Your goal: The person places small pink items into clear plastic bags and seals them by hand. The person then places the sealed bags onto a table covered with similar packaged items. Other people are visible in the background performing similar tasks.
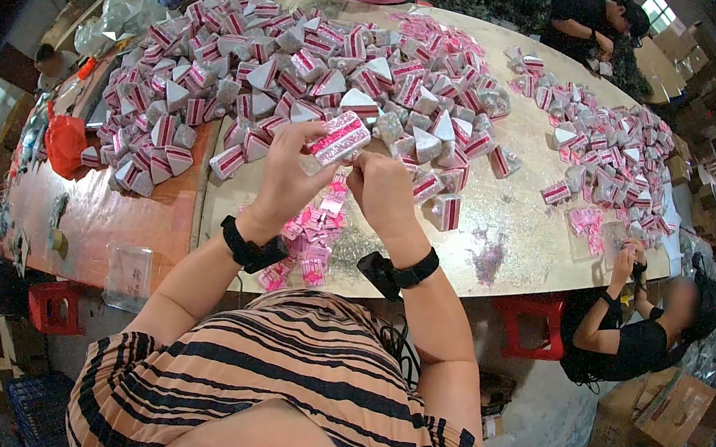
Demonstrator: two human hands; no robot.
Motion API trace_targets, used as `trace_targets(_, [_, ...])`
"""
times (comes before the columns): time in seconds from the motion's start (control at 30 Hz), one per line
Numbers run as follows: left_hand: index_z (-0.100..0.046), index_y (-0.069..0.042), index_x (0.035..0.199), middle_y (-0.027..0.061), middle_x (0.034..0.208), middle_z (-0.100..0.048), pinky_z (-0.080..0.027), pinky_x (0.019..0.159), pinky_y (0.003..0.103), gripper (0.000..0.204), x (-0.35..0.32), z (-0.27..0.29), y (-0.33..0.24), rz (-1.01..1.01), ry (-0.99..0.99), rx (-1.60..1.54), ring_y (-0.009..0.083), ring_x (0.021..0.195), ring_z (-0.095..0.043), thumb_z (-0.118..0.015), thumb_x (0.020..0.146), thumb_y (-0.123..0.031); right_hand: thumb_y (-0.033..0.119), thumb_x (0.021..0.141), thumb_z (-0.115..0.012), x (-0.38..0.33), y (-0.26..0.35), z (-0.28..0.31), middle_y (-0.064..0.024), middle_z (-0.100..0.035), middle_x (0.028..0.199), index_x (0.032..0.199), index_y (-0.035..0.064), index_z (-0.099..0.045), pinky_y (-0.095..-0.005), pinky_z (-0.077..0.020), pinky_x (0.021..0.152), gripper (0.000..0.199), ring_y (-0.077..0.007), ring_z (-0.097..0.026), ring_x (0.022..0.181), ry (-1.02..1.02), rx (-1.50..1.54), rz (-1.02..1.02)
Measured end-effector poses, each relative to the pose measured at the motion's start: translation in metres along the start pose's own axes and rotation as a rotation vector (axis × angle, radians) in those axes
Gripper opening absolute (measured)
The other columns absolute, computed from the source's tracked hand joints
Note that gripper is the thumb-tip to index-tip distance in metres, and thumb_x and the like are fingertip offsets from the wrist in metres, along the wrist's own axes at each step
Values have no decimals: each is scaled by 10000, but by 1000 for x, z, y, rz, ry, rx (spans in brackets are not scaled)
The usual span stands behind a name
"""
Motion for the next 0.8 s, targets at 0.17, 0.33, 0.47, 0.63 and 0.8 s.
trace_targets(0.17, [-520,-19,1020,81,966,-569,-465,703,261,400,-8,-2,33,366,58,-165,143,813,-561,-726,681,-69,92,755,-649,-2,-18,0,-61,-607,602,782,-20,-651,-248,-403,444,116,-112,-539,482,150,414,-219])
trace_targets(0.33, [-525,-14,986,63,868,-582,-453,678,247,405,-16,-9,45,446,54,-378,110,760,-553,-741,658,-113,142,754,-699,-8,-41,-16,-27,-597,587,705,-2,-650,-202,-341,389,159,-51,-478,441,259,705,-357])
trace_targets(0.47, [-522,-14,976,52,855,-579,-451,651,245,391,-32,-19,54,474,120,-383,102,743,-548,-735,661,-106,166,739,-730,-22,-58,-48,-37,-583,561,636,27,-602,-205,-314,368,216,-57,-466,414,284,866,-451])
trace_targets(0.63, [-515,10,978,83,806,-591,-453,624,248,422,-53,-24,75,526,254,-177,125,709,-562,-737,643,-117,151,784,-694,-52,-72,-96,-49,-610,615,659,39,-571,-219,-439,425,208,-96,-561,477,395,1041,-561])
trace_targets(0.8, [-484,17,1075,127,889,-605,-475,663,278,520,-81,-44,106,678,425,-278,155,766,-588,-748,669,-172,112,787,-631,-67,-94,-109,-69,-614,623,692,3,-607,-258,-472,451,146,-144,-606,529,373,895,-624])
Point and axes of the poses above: each hand's wrist, its own x-axis towards the middle knuckle, its own z-axis out of the back of the hand, y = z × x, the point moved 7 cm from there along x, towards the middle knuckle
